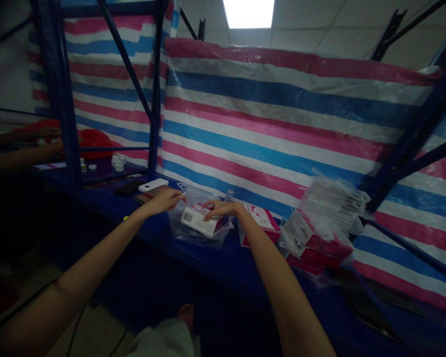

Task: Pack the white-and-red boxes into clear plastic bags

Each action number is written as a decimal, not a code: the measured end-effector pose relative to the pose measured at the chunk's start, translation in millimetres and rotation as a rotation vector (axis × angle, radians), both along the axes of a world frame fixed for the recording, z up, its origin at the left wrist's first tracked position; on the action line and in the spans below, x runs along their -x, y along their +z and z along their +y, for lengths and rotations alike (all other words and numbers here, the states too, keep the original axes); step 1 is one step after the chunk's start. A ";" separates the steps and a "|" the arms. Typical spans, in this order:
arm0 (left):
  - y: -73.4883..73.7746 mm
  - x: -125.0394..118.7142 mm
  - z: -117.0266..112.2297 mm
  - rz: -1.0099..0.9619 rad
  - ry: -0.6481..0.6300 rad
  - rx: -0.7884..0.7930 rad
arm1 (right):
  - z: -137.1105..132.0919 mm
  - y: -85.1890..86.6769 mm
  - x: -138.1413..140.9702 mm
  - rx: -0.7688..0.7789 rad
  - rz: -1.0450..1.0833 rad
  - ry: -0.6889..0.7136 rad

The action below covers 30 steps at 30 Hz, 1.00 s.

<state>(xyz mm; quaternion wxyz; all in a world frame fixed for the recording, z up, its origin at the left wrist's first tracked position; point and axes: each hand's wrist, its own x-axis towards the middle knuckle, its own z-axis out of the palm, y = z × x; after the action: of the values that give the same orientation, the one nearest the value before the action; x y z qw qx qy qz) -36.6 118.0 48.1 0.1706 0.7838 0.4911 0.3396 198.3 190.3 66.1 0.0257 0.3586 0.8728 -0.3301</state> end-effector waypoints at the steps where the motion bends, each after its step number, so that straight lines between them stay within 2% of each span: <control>1: 0.3 -0.7 1.0 -0.036 -0.053 0.044 | 0.8 -3.3 1.6 -0.047 -0.024 0.005; 4: 2.1 -1.9 2.2 -0.125 -0.177 0.160 | -2.6 -10.9 4.8 -0.193 -0.115 0.026; 6: 5.2 -1.2 0.4 -0.171 -0.191 0.178 | -9.7 -10.5 3.9 -0.286 -0.200 0.058; 8: 8.9 1.7 -2.3 -0.216 -0.157 0.159 | -19.1 -2.5 -0.8 -0.376 -0.310 0.085; 11: 11.2 9.4 -4.4 -0.251 -0.115 0.131 | -33.9 23.0 -15.0 -0.481 -0.424 0.046; 14: 8.9 15.6 -2.2 -0.296 -0.094 0.116 | -45.1 51.1 -33.9 -0.552 -0.381 0.031; 16: 7.3 16.1 -0.2 -0.345 -0.073 0.111 | -49.5 61.4 -45.6 -0.602 -0.338 0.053; 22: 12.7 9.0 2.2 -0.380 -0.067 0.093 | -53.9 59.7 -61.4 -0.746 -0.271 0.082; 24: 15.8 8.7 3.9 -0.393 -0.065 0.059 | -53.6 64.9 -63.7 -0.791 -0.175 0.078; 26: 19.9 9.2 6.1 -0.394 -0.066 0.039 | -51.8 73.6 -67.5 -0.761 -0.012 0.067; 27: 22.7 9.1 7.2 -0.388 -0.057 0.026 | -50.4 77.2 -69.6 -0.685 0.075 0.054; 30: 33.9 4.7 9.4 -0.315 0.018 -0.101 | -45.2 75.3 -71.6 -0.310 0.342 -0.014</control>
<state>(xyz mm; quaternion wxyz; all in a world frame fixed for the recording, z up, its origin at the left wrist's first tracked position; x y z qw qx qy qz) -41.3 127.4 82.0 0.2028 0.7240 0.4473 0.4843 270.0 145.1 141.5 -0.1802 0.3033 0.9022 -0.2480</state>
